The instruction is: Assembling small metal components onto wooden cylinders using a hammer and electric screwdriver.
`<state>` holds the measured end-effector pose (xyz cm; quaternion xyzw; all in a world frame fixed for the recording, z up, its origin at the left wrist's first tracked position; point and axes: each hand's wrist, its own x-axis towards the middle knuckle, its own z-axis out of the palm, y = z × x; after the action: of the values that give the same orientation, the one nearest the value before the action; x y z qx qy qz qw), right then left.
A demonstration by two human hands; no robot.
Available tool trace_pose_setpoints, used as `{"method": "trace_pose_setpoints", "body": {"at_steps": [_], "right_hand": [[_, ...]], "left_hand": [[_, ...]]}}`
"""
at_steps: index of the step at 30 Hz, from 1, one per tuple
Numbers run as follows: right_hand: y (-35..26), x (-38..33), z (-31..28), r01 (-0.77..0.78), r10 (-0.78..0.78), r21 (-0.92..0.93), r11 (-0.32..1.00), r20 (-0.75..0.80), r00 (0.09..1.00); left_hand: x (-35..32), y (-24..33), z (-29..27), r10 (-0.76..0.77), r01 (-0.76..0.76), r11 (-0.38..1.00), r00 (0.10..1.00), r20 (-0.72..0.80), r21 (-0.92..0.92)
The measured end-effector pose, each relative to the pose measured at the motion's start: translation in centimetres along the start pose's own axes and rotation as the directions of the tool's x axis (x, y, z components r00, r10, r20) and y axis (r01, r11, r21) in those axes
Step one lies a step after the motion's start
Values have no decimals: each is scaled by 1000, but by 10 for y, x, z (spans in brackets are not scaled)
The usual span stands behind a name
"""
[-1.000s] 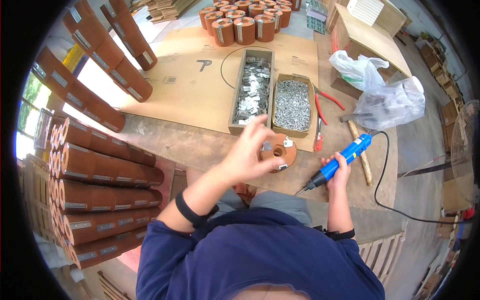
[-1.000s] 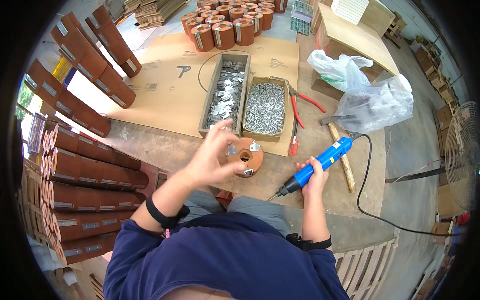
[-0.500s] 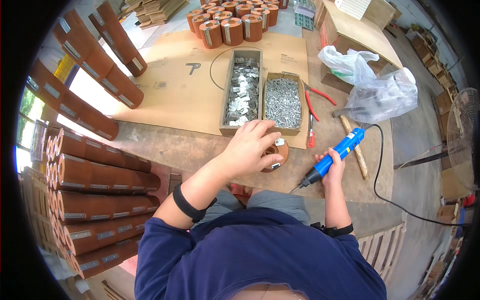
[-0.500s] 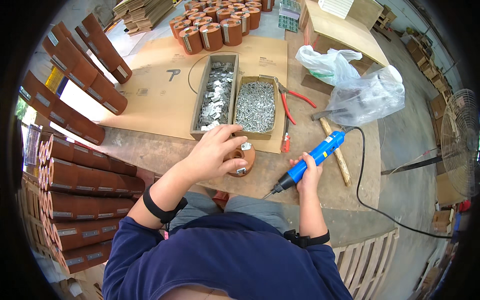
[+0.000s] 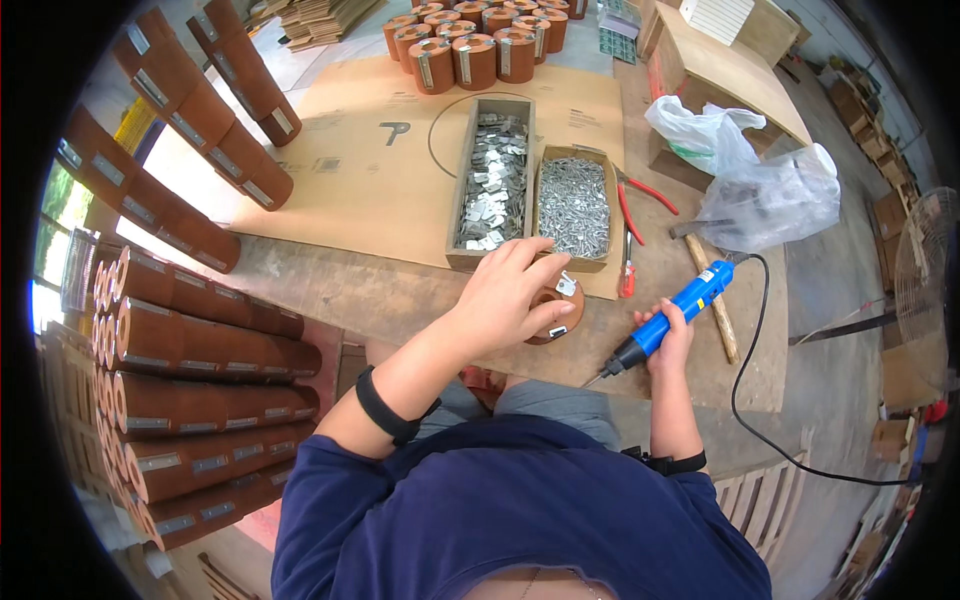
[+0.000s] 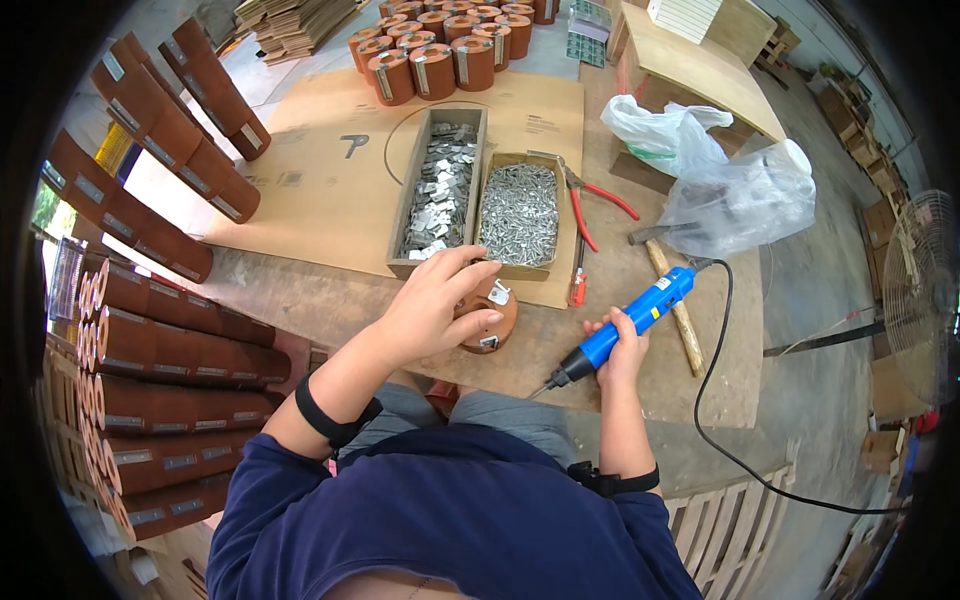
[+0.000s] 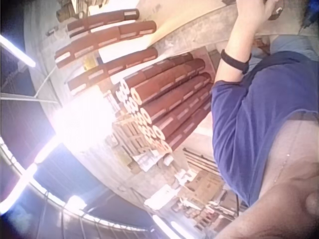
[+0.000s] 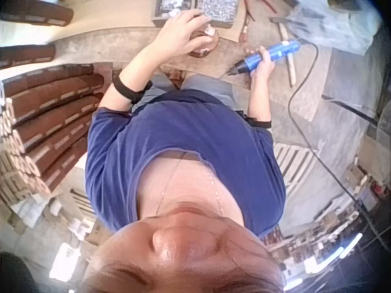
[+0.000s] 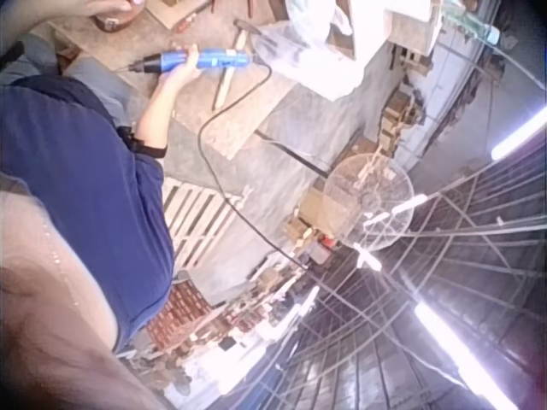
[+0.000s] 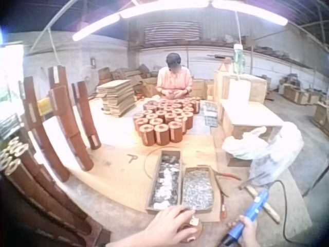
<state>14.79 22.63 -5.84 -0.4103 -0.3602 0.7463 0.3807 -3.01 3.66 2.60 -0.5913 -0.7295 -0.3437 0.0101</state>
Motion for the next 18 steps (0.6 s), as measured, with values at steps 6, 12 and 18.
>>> {"method": "trace_pose_setpoints", "body": {"at_steps": [6, 12, 18], "right_hand": [[-1, -3, 1, -3, 3, 3, 1000, -13, 1000], [-1, -4, 1, -6, 5, -46, 999, -5, 1000], [0, -2, 0, -4, 4, -12, 1000, -9, 1000]], "left_hand": [[16, -1, 19, -108, 108, 994, 994, 15, -14], [21, 0, 33, -203, 210, 972, 976, -78, 105], [13, -8, 7, -292, 271, 944, 952, -90, -187]]}}
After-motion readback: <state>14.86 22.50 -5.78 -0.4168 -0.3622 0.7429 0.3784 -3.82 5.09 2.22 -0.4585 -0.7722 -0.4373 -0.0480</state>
